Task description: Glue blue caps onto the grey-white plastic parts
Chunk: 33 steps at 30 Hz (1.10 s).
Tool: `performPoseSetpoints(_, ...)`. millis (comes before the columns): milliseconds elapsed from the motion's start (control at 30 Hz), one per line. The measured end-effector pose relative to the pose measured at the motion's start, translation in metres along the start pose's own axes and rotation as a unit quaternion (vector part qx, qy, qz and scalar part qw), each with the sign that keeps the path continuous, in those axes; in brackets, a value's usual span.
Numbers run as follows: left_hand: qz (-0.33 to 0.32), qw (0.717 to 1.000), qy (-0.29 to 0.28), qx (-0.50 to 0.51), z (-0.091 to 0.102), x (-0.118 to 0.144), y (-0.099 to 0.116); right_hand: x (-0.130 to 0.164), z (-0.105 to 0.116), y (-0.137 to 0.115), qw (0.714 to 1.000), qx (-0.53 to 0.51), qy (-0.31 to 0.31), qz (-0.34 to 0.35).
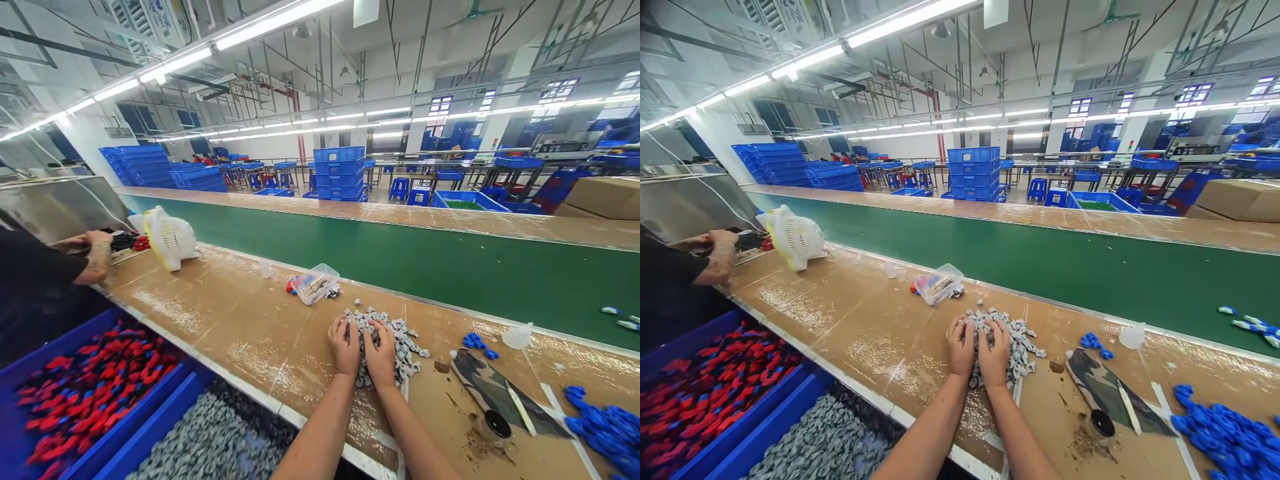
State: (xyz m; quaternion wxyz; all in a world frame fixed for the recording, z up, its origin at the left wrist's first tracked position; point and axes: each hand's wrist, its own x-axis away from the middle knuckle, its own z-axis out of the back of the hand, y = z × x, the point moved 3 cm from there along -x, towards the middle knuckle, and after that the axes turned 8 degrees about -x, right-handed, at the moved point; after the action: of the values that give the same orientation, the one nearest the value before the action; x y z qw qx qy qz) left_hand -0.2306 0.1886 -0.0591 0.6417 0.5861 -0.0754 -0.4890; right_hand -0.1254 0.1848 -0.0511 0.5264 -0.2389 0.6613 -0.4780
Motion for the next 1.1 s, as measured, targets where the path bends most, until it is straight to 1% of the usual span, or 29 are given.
performPoseSetpoints(100,-0.014,0.996,-0.007,-0.083,-0.004,-0.001,-0.002,-0.002,0.010,0.001,1.000,0.012,-0.006,0.013)
performPoseSetpoints(200,0.003,0.989,-0.017,-0.144,-0.002,0.000,-0.003,0.006,0.028,-0.006,0.999,0.017,-0.022,0.026)
performPoseSetpoints(300,0.021,0.982,-0.031,-0.183,0.006,0.004,-0.004,0.023,0.051,-0.020,0.998,0.018,-0.052,0.036)
performPoseSetpoints(400,0.024,0.976,-0.045,-0.212,0.018,0.011,-0.010,0.044,0.081,-0.034,0.995,0.013,-0.089,0.045)
performPoseSetpoints(500,0.005,0.968,-0.072,-0.240,0.028,0.019,-0.017,0.065,0.121,-0.039,0.990,0.031,-0.124,0.053)
performPoseSetpoints(567,-0.010,0.963,-0.088,-0.254,0.034,0.023,-0.019,0.076,0.155,-0.036,0.989,0.060,-0.122,0.055)
performPoseSetpoints(667,-0.014,0.960,-0.085,-0.265,0.043,0.025,-0.017,0.087,0.212,-0.026,0.991,0.100,-0.077,0.031)
performPoseSetpoints(733,-0.020,0.960,-0.077,-0.270,0.047,0.028,-0.009,0.089,0.249,-0.019,0.993,0.118,-0.025,0.006)
performPoseSetpoints(767,-0.034,0.958,-0.077,-0.274,0.046,0.032,-0.002,0.090,0.265,-0.014,0.992,0.125,0.007,-0.009)
performPoseSetpoints(833,-0.096,0.949,-0.096,-0.285,0.039,0.045,0.018,0.090,0.291,-0.004,0.987,0.131,0.075,-0.049)
performPoseSetpoints(867,-0.145,0.938,-0.119,-0.291,0.031,0.055,0.030,0.090,0.299,0.001,0.984,0.127,0.102,-0.073)
performPoseSetpoints(900,-0.202,0.921,-0.152,-0.295,0.020,0.065,0.043,0.089,0.303,0.007,0.981,0.117,0.121,-0.094)
performPoseSetpoints(933,-0.262,0.899,-0.194,-0.294,0.006,0.076,0.055,0.089,0.305,0.011,0.980,0.107,0.128,-0.107)
performPoseSetpoints(1000,-0.362,0.840,-0.282,-0.291,-0.023,0.094,0.077,0.088,0.301,0.017,0.982,0.106,0.120,-0.103)
performPoseSetpoints(1033,-0.390,0.812,-0.315,-0.299,-0.037,0.098,0.085,0.087,0.298,0.018,0.983,0.118,0.109,-0.090)
performPoseSetpoints(1067,-0.401,0.792,-0.337,-0.313,-0.050,0.099,0.090,0.087,0.294,0.018,0.983,0.132,0.101,-0.074)
performPoseSetpoints(1100,-0.399,0.780,-0.348,-0.333,-0.061,0.095,0.094,0.087,0.292,0.017,0.983,0.146,0.098,-0.059)
